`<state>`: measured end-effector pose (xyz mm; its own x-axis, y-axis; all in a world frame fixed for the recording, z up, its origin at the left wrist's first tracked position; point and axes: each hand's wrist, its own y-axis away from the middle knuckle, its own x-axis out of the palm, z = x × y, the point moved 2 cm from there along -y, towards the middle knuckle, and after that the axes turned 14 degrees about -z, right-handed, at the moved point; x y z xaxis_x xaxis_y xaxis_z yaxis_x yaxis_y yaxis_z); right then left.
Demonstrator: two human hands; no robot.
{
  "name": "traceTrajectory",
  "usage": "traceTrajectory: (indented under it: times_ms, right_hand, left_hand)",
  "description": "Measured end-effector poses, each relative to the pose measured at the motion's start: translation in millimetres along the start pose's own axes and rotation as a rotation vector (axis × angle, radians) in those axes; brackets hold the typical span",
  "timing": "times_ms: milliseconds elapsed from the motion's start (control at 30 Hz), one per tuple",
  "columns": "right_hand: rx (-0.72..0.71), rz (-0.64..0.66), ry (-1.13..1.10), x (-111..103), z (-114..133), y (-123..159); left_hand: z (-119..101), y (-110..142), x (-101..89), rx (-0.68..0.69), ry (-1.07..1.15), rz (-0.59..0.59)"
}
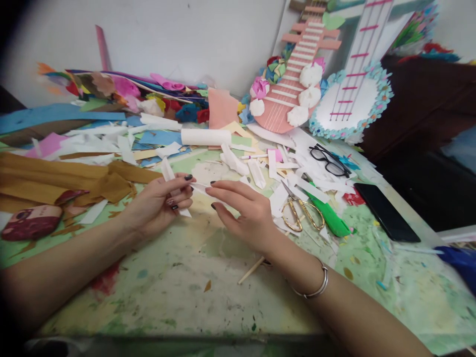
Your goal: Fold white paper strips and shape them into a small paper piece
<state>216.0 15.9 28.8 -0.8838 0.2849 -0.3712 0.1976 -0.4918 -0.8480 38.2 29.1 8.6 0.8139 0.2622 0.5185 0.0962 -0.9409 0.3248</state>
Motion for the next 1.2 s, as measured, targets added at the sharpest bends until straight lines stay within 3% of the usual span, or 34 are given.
traceTrajectory:
  times_ms: [300, 633, 933, 1033, 1200]
  right_hand:
    - [0.011, -0.04, 0.017, -2.4, -1.8, -2.2]
    - [0.003, -0.124, 0.133, -7.1, -0.4, -1.0]
    - [-0.122, -0.02, 0.158, -1.0, -10.9, -0.3]
    - [-0.004, -0.048, 0.183, -3.1, -11.7, -2.5]
    - [0.342, -0.134, 0.162, -6.1, -3.9, -4.3]
  left_hand:
    - [-0.8, -1.7, -0.3, -0.046, 0.016, -0.054]
    - [1.5, -2.6, -1.1, -0.052, 0.015, -0.007]
    - [2.9, -0.7, -1.6, -0.029, -0.03, -0.013]
    - [2.1, 1.6, 0.1, -0.088, -0.01, -0.024]
    - [5.6, 1.9, 4.1, -0.082, 0.086, -0.041]
